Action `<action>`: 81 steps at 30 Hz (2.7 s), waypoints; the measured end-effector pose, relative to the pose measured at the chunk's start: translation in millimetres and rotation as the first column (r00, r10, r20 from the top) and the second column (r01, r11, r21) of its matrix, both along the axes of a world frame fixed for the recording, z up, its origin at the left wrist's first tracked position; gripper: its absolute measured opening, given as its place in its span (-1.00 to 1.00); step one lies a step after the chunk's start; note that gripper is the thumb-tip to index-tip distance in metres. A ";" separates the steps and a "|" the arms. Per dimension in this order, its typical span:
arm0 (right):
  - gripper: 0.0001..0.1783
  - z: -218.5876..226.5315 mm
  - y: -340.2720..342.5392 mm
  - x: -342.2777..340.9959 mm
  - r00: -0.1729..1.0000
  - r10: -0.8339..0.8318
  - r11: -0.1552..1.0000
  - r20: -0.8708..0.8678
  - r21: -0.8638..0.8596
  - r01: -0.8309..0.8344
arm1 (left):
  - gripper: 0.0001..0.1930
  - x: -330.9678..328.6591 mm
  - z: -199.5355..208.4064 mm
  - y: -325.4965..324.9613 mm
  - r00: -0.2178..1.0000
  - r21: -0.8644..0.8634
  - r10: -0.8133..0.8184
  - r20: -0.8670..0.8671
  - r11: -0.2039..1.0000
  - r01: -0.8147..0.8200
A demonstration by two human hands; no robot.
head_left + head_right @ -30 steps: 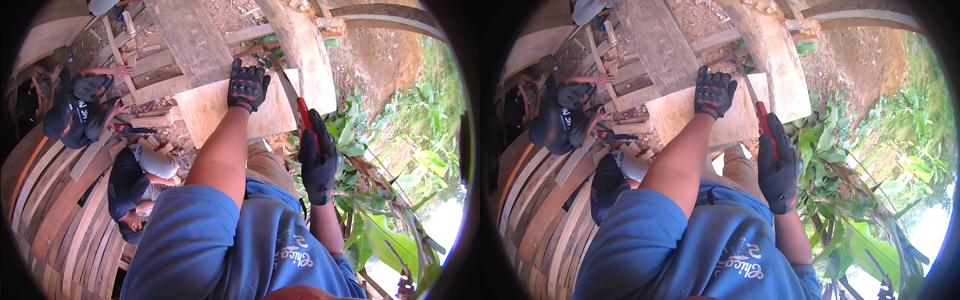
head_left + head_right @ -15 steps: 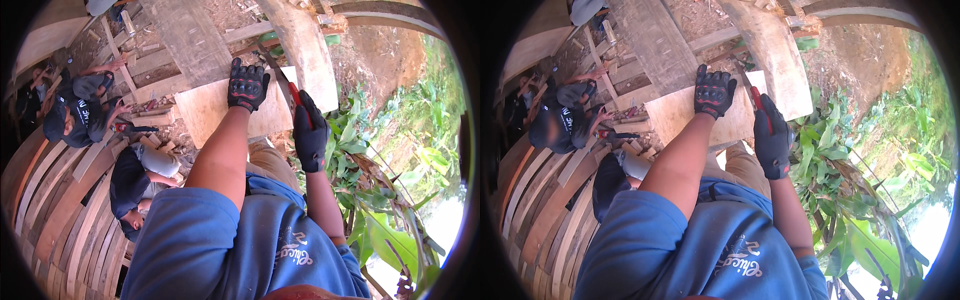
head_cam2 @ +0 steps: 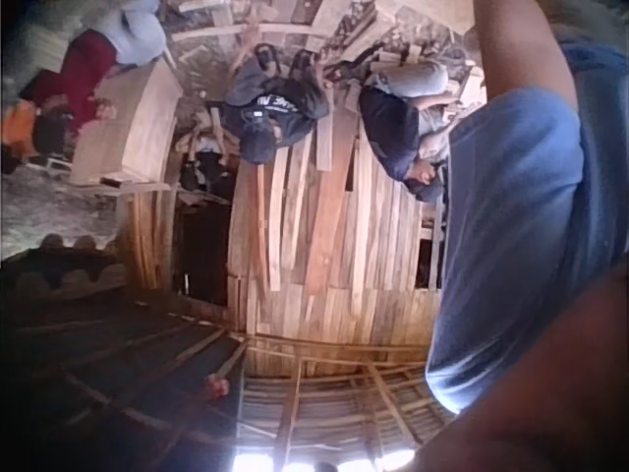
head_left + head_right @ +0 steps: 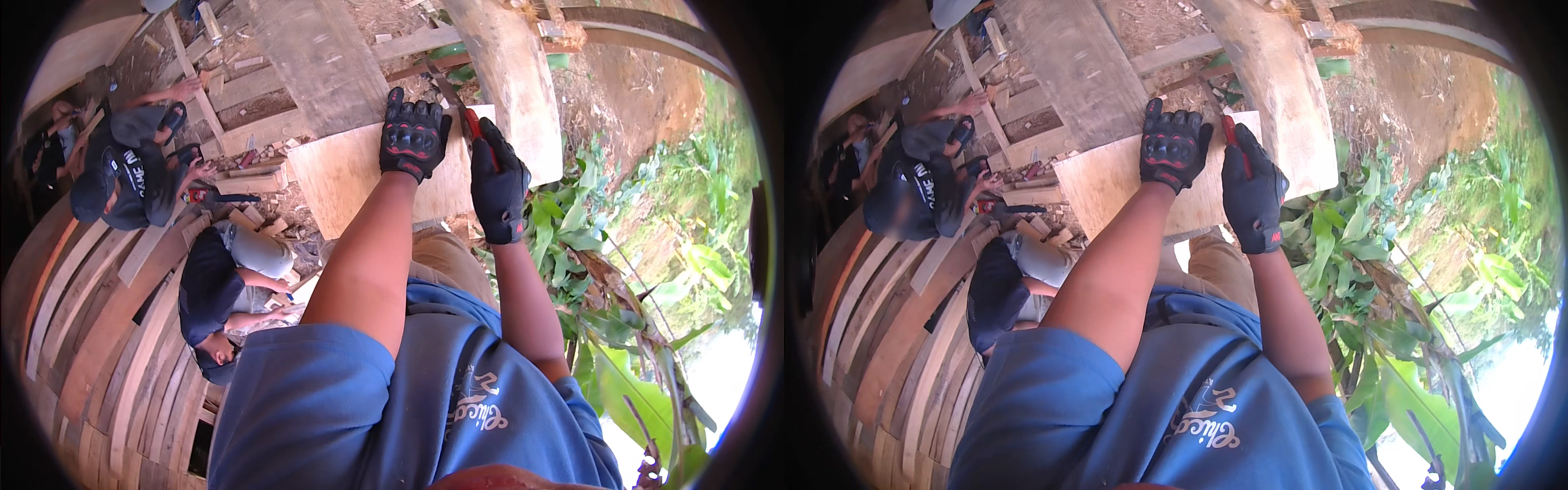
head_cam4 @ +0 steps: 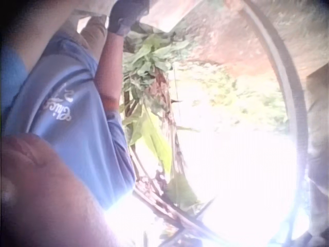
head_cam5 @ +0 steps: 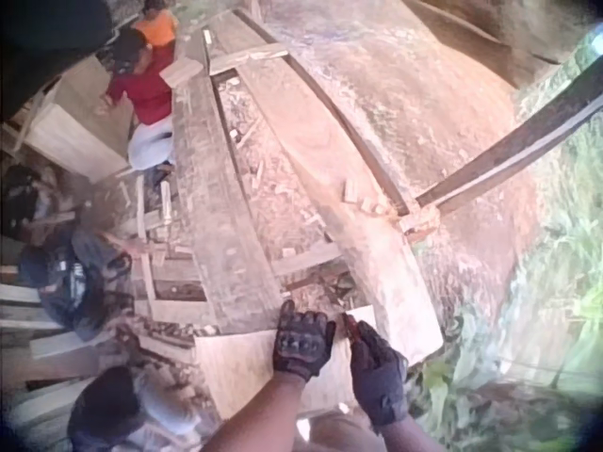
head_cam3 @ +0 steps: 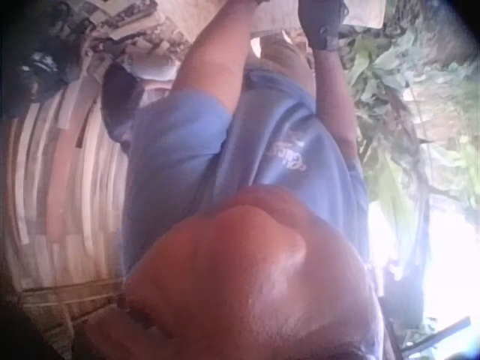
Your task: The person uses a handsaw to cut through a piece of plywood while other people assist by holding wood pieces nearby.
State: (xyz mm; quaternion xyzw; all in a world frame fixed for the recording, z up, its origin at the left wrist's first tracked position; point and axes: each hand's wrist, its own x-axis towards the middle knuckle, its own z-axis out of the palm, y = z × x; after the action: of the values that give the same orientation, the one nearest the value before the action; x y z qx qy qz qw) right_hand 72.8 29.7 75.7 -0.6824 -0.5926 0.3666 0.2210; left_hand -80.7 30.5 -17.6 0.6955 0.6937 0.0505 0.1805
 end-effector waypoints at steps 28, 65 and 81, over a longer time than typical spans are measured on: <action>-0.72 35.6 125.3 -35.4 0.839 0.537 0.843 0.090 -0.030 -0.537 | -0.56 -3.3 -9.6 -0.1 1.000 0.055 0.001 -0.004 0.998 -0.001; -0.49 223.9 -138.3 133.7 0.995 -0.096 0.952 0.012 -0.290 0.095 | -0.61 0.8 0.2 1.9 0.999 0.071 -0.008 -0.053 0.997 0.012; -0.56 121.8 -73.8 66.1 0.998 -0.041 0.985 -0.046 -0.171 0.033 | -0.56 1.9 -0.4 1.3 0.998 0.044 -0.001 -0.055 0.999 0.003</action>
State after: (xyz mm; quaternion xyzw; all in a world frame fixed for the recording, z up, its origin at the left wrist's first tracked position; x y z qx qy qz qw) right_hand 138.9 -44.1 197.4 -0.7004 -0.5407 0.4284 0.1830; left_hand -78.8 31.8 -18.0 0.7011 0.6964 0.0465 0.1458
